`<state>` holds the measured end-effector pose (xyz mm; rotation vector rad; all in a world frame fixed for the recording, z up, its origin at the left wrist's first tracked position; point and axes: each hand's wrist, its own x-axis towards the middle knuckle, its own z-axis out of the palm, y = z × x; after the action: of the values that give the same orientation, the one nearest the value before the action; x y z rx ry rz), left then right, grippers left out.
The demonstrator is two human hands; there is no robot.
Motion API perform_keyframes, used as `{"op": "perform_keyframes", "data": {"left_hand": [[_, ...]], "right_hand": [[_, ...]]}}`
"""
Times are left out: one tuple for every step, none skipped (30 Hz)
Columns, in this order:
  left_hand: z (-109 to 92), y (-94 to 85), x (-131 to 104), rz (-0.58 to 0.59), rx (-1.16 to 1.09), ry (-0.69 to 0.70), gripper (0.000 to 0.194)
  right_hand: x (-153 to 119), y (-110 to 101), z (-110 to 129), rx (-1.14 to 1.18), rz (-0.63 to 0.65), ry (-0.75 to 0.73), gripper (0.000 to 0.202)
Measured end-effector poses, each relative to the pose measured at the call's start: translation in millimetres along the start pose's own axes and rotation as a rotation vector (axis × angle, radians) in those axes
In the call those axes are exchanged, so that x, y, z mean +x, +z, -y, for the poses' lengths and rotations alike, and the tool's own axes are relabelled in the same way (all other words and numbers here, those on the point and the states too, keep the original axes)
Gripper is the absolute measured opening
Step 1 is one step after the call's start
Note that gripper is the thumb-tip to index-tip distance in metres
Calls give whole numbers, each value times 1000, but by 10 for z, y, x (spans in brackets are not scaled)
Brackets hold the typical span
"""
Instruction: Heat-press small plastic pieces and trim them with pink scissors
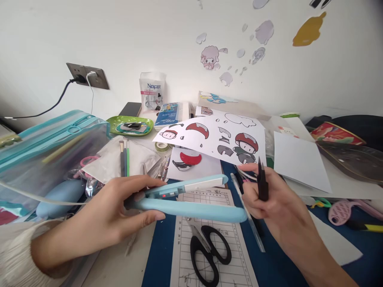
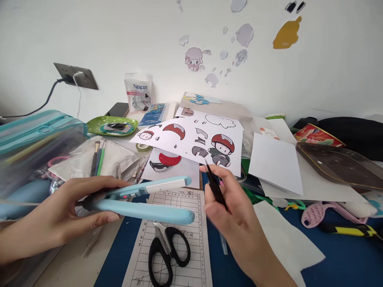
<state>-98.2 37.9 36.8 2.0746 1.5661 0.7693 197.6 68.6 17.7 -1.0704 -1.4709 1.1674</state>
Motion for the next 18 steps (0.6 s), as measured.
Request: {"op": "perform_keyframes", "data": {"left_hand": [[-14,-22,1,-3,-35,-63,44],[-26,-49,4,-20,-67,-133,46],[-34,-77,10,-36,-94,-196,48],[-39,-106,20,-43,-114,-236,48],[-43,-132,33,-30,-134,-243,48],[-46,-154,50,7,-154,-221,49],[-50,-171,67,51,-171,-181,51],[-54,-183,83,89,-183,-137,54],[-59,-189,95,107,-188,-104,56],[-65,-191,104,111,-188,-89,56],[-70,-189,109,110,-182,-89,55],[-75,-186,110,104,-176,-91,54],[-79,-182,108,99,-169,-89,52],[-81,-177,105,95,-166,-86,51],[-82,-171,102,88,-164,-81,49],[-82,-165,99,79,-164,-82,48],[-80,-159,97,70,-162,-86,47],[-75,-152,94,62,-161,-91,45]], "right_hand": [[10,-14,-36,-42,-53,-43,44],[18,-24,-72,-120,-115,-91,35],[22,-30,-104,-234,-172,-152,27],[21,-31,-130,-371,-220,-230,21],[15,-28,-146,-520,-253,-330,16],[5,-22,-151,-667,-269,-445,12],[-8,-14,-147,-802,-270,-567,11],[-21,-4,-136,-922,-261,-686,12],[-35,5,-121,-1022,-242,-789,17],[-48,13,-106,-1103,-215,-869,22],[-58,19,-96,-1174,-180,-930,29],[-67,20,-93,-1231,-151,-972,36],[-76,15,-96,-1273,-123,-997,42],[-83,4,-106,-1303,-95,-1010,47],[-92,-16,-119,-1324,-72,-1024,49],[-102,-44,-134,-1344,-48,-1038,50],[-114,-79,-147,-1362,-1,-1070,50],[-128,-120,-159,-1380,55,-1107,50]]}}
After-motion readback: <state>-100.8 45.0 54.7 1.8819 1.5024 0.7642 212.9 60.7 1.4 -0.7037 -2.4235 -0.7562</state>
